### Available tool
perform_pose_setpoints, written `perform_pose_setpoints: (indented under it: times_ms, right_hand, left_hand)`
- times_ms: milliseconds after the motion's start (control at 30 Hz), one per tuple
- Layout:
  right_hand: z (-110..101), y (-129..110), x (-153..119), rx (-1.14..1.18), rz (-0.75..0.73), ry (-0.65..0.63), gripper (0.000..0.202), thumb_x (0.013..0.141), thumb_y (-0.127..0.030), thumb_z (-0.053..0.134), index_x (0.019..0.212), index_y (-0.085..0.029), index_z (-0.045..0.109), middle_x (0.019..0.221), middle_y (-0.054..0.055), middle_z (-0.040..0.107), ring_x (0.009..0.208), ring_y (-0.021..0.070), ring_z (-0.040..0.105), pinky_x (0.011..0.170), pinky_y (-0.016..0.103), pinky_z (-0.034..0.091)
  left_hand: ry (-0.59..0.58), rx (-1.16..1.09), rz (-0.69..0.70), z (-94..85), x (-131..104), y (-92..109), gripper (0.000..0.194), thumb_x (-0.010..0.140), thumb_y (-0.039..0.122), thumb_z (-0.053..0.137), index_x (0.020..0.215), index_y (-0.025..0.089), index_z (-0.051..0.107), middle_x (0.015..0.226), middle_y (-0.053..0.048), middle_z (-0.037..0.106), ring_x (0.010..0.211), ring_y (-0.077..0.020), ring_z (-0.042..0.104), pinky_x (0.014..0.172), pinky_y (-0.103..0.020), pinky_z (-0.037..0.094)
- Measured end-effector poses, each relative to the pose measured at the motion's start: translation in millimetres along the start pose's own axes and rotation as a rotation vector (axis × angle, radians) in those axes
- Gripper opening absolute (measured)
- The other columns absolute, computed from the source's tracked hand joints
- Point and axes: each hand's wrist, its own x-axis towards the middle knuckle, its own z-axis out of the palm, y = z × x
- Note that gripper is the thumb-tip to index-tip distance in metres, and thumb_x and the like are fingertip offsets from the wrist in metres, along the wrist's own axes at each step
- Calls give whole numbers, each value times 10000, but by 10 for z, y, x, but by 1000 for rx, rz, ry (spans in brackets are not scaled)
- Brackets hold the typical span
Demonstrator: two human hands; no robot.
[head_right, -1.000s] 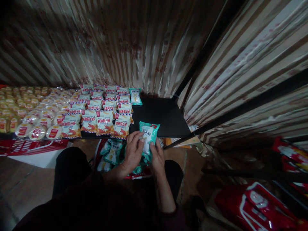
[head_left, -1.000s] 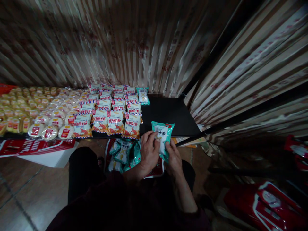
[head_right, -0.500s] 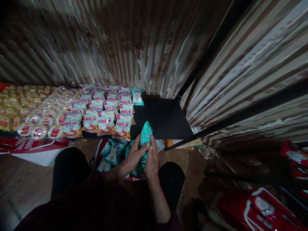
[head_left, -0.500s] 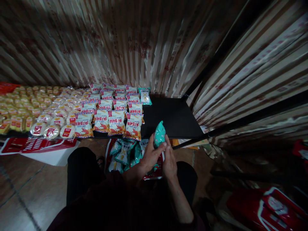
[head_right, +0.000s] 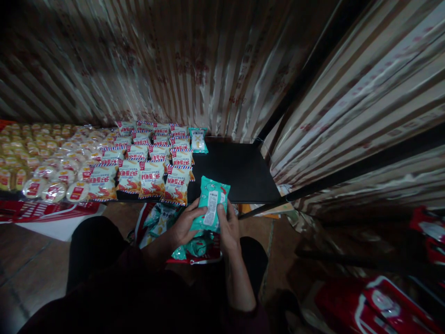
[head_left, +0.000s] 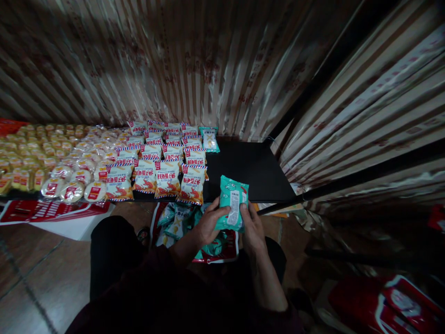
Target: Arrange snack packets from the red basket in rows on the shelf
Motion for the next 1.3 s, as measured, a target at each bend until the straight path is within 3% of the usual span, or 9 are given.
perform_pose_setpoints:
  times_ms: [100, 233, 400, 567, 933, 1133, 1300]
  right_hand:
    - [9, -11, 15, 75, 32, -64, 599, 779, -584, 607, 1242, -206, 584, 1087, 95, 713, 878, 258, 692, 717, 366, 566]
    - [34, 26, 53, 96, 14, -5, 617, 760, -569, 634, 1256, -210, 561, 1060, 87, 720, 818, 239, 697, 691, 352, 568]
    - [-3, 105, 189, 99, 5, 66, 629, 726, -565, 669, 1227, -198, 573, 1039, 93, 719, 780, 224, 692, 674, 339, 563]
    - [-38, 124, 316, 67, 0, 96, 583, 708, -582, 680, 1127, -179, 631, 964, 79, 731, 758, 221, 684, 655, 335, 556]
    - [15, 22, 473, -49, -106, 65, 529, 790, -583, 574, 1122, -176, 631, 945, 74, 727, 763, 214, 661, 661, 331, 545]
    - [59, -31, 665, -153, -280, 100, 551, 836, -510, 557, 1281, -189, 509, 1178, 116, 644, 1007, 239, 629, 862, 395, 516]
    - [68, -60, 854, -284, -519, 135, 419, 854, -427, 562, 1209, -204, 561, 1191, 105, 616, 1096, 242, 582, 967, 455, 457]
  left_hand:
    - [-4, 47, -12, -21, 20, 20, 483, 593, 334, 786, 1036, 181, 668, 968, -70, 720, 884, -246, 666, 730, -304, 504]
    - [-2, 180, 41, -86, 82, -27, 417, 672, 431, 752, 996, 182, 668, 928, -53, 711, 866, -206, 656, 807, -310, 494]
    - [-36, 302, 168, -193, 177, -136, 491, 687, 513, 734, 1026, 165, 663, 960, -53, 702, 891, -189, 640, 864, -318, 480]
    - [-77, 344, 183, -224, 213, -154, 462, 704, 483, 724, 1026, 157, 677, 941, -47, 705, 886, -190, 636, 851, -314, 485]
    - [50, 440, 282, -172, 351, -137, 478, 757, 432, 637, 1159, 174, 614, 1091, -73, 688, 1024, -239, 621, 943, -362, 466]
    - [58, 489, 365, -79, 462, -34, 446, 812, 356, 541, 1212, 162, 578, 1125, -67, 681, 1048, -227, 619, 955, -344, 463]
    - [43, 560, 426, -41, 554, 47, 454, 831, 318, 504, 1253, 155, 548, 1161, -54, 667, 1035, -208, 618, 949, -320, 466]
